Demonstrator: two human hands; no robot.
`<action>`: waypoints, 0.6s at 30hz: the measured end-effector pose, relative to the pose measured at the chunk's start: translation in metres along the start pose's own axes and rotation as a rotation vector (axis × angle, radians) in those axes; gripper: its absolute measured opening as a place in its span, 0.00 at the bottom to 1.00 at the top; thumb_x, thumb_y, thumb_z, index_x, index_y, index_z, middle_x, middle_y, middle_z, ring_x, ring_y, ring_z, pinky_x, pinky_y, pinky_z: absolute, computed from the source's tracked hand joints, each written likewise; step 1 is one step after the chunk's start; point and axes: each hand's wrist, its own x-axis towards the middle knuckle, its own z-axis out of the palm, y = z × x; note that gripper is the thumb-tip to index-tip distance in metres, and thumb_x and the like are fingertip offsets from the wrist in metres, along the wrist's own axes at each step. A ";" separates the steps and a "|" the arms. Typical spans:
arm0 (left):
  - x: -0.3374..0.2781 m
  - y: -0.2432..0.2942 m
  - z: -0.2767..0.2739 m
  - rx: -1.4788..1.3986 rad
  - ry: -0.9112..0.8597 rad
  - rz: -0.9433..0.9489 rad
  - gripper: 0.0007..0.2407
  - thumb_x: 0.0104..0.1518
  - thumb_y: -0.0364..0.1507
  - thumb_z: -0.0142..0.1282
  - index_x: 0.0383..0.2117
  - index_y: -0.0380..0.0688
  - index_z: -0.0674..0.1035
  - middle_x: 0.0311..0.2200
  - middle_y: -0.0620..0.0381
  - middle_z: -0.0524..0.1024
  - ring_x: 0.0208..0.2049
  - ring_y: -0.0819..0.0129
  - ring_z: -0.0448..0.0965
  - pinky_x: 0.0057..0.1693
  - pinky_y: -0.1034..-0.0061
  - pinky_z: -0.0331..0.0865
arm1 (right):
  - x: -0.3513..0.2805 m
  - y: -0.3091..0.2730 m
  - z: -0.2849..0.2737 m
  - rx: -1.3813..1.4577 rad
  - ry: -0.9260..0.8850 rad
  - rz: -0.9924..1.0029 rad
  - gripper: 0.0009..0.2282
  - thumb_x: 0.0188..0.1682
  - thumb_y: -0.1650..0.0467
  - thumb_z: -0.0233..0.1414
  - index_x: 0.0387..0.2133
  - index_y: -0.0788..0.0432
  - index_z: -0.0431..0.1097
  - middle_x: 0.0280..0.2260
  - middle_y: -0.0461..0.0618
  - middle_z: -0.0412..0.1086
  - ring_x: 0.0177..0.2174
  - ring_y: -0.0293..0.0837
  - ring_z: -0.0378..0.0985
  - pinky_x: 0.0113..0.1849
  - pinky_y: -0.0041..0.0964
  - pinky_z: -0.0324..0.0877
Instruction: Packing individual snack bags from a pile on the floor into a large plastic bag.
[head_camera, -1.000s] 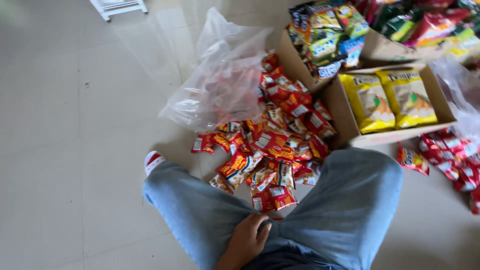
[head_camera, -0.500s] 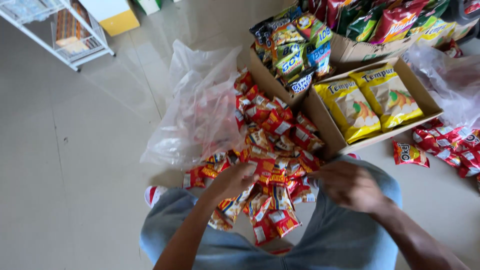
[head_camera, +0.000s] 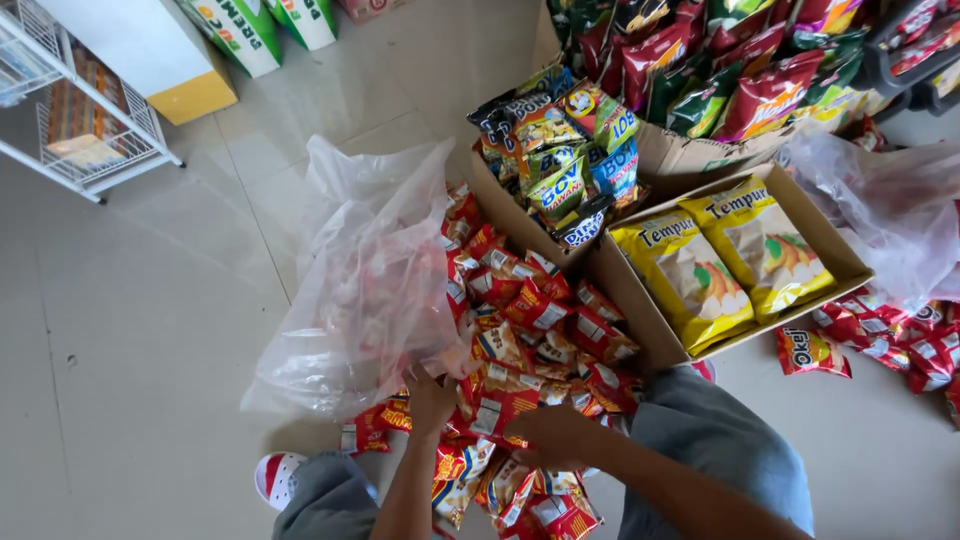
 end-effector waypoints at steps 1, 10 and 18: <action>0.001 0.003 0.002 0.051 -0.007 -0.060 0.36 0.52 0.36 0.64 0.63 0.33 0.57 0.64 0.24 0.51 0.59 0.27 0.62 0.56 0.43 0.66 | -0.005 -0.003 -0.010 -0.106 -0.071 0.118 0.20 0.54 0.59 0.50 0.56 0.53 0.67 0.47 0.54 0.72 0.49 0.53 0.75 0.46 0.56 0.68; -0.014 0.010 0.013 -0.048 -0.314 0.218 0.21 0.56 0.35 0.57 0.54 0.39 0.73 0.54 0.37 0.74 0.58 0.46 0.74 0.60 0.57 0.69 | -0.022 0.019 -0.004 -0.031 -0.015 0.175 0.21 0.53 0.58 0.51 0.57 0.51 0.66 0.52 0.52 0.69 0.48 0.55 0.74 0.45 0.52 0.71; -0.033 0.040 -0.019 0.234 -0.556 0.282 0.18 0.61 0.39 0.52 0.54 0.43 0.75 0.50 0.40 0.77 0.53 0.45 0.76 0.57 0.56 0.70 | -0.016 0.031 0.011 -0.023 0.039 0.064 0.20 0.54 0.58 0.51 0.55 0.55 0.66 0.47 0.54 0.70 0.47 0.54 0.75 0.44 0.52 0.71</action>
